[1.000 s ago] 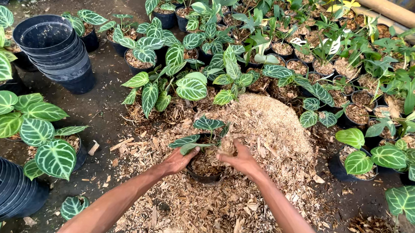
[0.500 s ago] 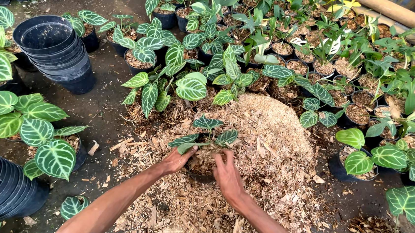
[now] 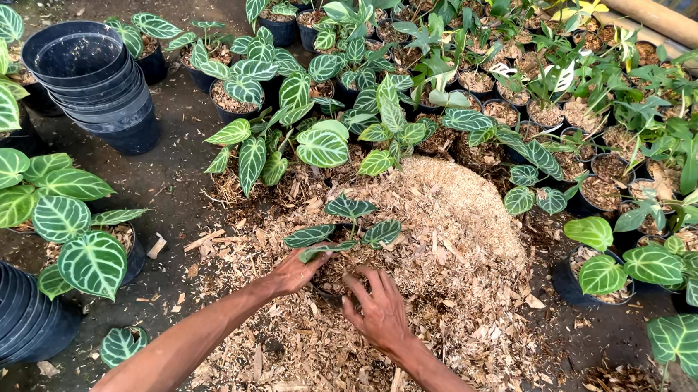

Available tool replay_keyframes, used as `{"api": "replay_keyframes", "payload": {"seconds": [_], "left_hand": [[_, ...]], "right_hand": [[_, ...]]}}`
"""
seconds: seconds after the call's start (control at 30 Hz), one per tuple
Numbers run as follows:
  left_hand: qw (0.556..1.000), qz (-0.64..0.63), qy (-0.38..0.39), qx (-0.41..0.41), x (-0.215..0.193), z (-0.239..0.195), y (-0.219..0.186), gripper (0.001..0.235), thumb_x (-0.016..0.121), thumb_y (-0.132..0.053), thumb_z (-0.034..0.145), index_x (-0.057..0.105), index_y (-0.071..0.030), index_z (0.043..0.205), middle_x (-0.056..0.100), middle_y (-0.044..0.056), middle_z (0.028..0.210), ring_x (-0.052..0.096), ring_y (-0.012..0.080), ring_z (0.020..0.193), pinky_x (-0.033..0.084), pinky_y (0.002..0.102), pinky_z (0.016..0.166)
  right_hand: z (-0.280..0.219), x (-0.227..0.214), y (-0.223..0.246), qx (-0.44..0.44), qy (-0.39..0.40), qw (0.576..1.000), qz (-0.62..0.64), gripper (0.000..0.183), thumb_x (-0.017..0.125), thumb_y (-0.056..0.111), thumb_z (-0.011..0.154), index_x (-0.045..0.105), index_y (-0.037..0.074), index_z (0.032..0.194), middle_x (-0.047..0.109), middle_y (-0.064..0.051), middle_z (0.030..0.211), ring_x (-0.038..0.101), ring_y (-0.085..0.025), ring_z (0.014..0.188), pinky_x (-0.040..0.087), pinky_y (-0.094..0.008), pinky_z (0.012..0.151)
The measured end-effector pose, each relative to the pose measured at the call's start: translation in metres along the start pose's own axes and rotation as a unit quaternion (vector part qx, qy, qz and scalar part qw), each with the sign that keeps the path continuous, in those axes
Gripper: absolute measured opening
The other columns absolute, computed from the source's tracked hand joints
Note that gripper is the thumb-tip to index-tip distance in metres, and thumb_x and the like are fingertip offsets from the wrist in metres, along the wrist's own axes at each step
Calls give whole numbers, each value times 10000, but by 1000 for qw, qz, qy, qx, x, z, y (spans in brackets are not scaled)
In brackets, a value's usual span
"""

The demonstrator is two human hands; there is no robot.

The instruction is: The person puts wood shavings into a black plastic pot, places a plant inside, and fills the pot with more shavings by hand.

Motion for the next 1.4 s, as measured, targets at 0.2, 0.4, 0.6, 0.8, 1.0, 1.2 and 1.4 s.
{"api": "replay_keyframes", "payload": {"seconds": [0.2,0.4,0.6,0.8,1.0,1.2,1.4], "left_hand": [[997,-16,0,76,3,-9,-14,665,237,-647,977,446,-309,1510,481,137,1562,589,400,1277,501,678,1000],[994,94,-50,-8,-7,-23,-23,546,450,-374,963,440,-285,1502,541,109,1486,714,312,1121,667,513,850],[957,148,-216,128,2,-62,-12,244,649,-205,907,608,-45,1086,685,176,1024,690,268,877,630,423,718],[972,201,67,-105,32,-105,-18,407,429,-444,1010,561,-83,1147,614,149,1069,652,275,870,648,456,782],[920,304,38,243,66,-114,-46,435,426,-439,1025,525,-51,1194,568,242,1086,602,330,1015,499,565,1016],[774,572,65,264,84,-97,-24,266,515,-191,997,488,-139,1257,565,211,1167,611,329,1082,513,616,1060],[474,831,207,203,77,-89,-36,386,667,-161,962,505,-192,1311,595,189,1306,632,348,1150,554,544,979]], "right_hand": [[2,11,25,-149,78,986,-7,603,597,465,1019,478,55,1445,464,-259,1425,496,-438,1291,414,-648,1086],[-8,6,-9,63,114,991,35,407,504,446,1011,633,122,1221,571,-103,1334,584,-247,1212,516,-446,1076],[-18,-11,-59,83,-90,992,-16,493,532,343,983,582,-45,1283,555,-260,1333,570,-358,1195,480,-534,1012],[-23,17,-53,-23,-46,998,-41,514,469,279,1027,472,-19,1445,548,-263,1439,553,-383,1295,393,-587,1083],[-27,24,-46,-6,24,999,-29,573,493,308,1026,418,-37,1477,503,-284,1476,518,-396,1348,382,-544,1153],[-34,28,-39,32,93,995,-25,641,516,400,987,447,-20,1466,471,-245,1521,483,-379,1376,366,-536,1140],[-41,39,-18,-69,96,992,-52,785,633,492,936,435,-110,1399,466,-319,1452,439,-403,1356,283,-531,1141]]}}
Point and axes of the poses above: each hand's wrist, its own z-axis towards the middle knuckle, its own x-axis out of the palm, y = z × x, the point moved 5 cm from there along z, towards the middle knuckle
